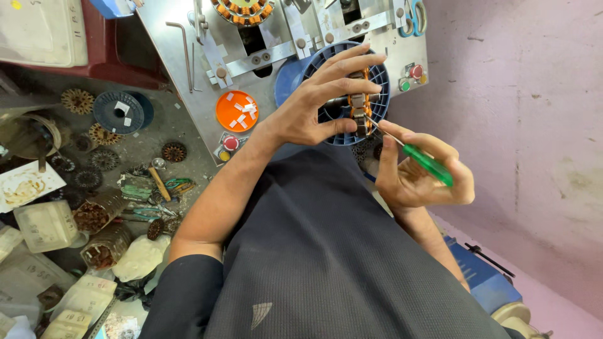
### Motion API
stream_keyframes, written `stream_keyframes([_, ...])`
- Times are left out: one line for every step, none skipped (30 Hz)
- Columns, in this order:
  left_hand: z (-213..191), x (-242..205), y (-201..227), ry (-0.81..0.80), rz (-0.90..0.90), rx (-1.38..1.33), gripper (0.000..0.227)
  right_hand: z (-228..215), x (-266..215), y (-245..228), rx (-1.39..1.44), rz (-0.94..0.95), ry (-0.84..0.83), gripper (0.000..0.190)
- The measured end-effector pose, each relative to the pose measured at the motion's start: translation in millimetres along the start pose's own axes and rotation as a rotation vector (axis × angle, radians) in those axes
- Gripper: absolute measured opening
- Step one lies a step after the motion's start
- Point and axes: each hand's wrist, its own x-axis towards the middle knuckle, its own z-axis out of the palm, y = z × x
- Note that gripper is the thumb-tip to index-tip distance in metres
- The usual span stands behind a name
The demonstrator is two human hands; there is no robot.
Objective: The person inserts small white insulating pieces into slots on a copper-wound stator core mounted on a blue jig, using a green screwdriver to press them in. The person then removes the completed stator from the jig and places it on a nearby surface.
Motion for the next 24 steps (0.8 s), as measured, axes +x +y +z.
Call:
stream_keyframes([1,0,0,-0.011,0.009,0.011,0.059,1,-1,2,-0.023,-0.060,0.003,0.071])
stream_keyframes([1,0,0,-0.009,0.006,0.024,0.059,3,-1,6,-0.045,-0.123,0.009,0.068])
stream_keyframes([1,0,0,-0.007,0.003,0.036,0.059,5,-1,9,-0.066,-0.185,0.016,0.066])
stream_keyframes([1,0,0,-0.006,0.000,0.048,0.060,6,1,12,-0.083,-0.223,0.003,0.065])
stream_keyframes([-2,1,0,-0.002,-0.002,0.008,0.059,8,2,15,-0.100,-0.262,-0.009,0.063])
stream_keyframes([-3,1,-1,0.005,-0.007,-0.034,0.059,10,4,16,-0.117,-0.299,-0.024,0.062])
stream_keyframes([-5,0,-1,0.011,-0.011,-0.075,0.059,12,6,16,-0.118,-0.325,-0.015,0.062])
stream_keyframes([-4,0,-2,0.023,-0.032,-0.118,0.060,15,8,16,-0.119,-0.350,-0.008,0.062])
stream_keyframes([-3,0,-2,0.036,-0.053,-0.160,0.061,15,11,14,-0.121,-0.375,-0.001,0.063])
stream_keyframes([-3,-1,-3,0.049,-0.072,-0.198,0.062,14,15,12,-0.105,-0.346,-0.025,0.062])
stream_keyframes([-3,0,-4,0.059,-0.087,-0.224,0.064,12,21,9,-0.088,-0.317,-0.049,0.062])
stream_keyframes([-2,0,-4,0.068,-0.102,-0.248,0.066,10,27,6,-0.070,-0.287,-0.071,0.062])
stream_keyframes([-3,0,-5,0.077,-0.117,-0.272,0.069,5,35,5,-0.025,-0.202,-0.148,0.061])
stream_keyframes([-2,1,-6,0.077,-0.128,-0.313,0.072,-2,43,5,0.012,-0.114,-0.225,0.060])
stream_keyframes([-2,1,-6,0.076,-0.139,-0.355,0.074,-8,50,5,0.049,-0.025,-0.300,0.059])
stream_keyframes([-2,2,-7,0.074,-0.147,-0.396,0.078,-13,55,4,0.058,0.018,-0.334,0.058])
stream_keyframes([-1,2,-7,0.078,-0.142,-0.394,0.081,-17,59,4,0.066,0.061,-0.367,0.057])
stream_keyframes([-2,2,-6,0.083,-0.137,-0.389,0.084,-19,63,3,0.077,0.102,-0.401,0.056])
stream_keyframes([-2,2,-6,0.088,-0.133,-0.385,0.087,-20,64,0,0.120,0.114,-0.373,0.057])
stream_keyframes([-2,2,-4,0.097,-0.122,-0.376,0.087,-20,65,-2,0.167,0.127,-0.347,0.057])
stream_keyframes([-1,1,-4,0.105,-0.111,-0.366,0.087,-20,65,-4,0.213,0.139,-0.322,0.058])
stream_keyframes([-2,1,-4,0.121,-0.104,-0.355,0.087,-19,66,-4,0.231,0.148,-0.269,0.058])
stream_keyframes([-4,2,-5,0.114,-0.112,-0.350,0.081,-18,67,-4,0.250,0.156,-0.217,0.058])
stream_keyframes([-3,0,-5,0.111,-0.123,-0.348,0.076,-18,66,-4,0.259,0.164,-0.199,0.059])
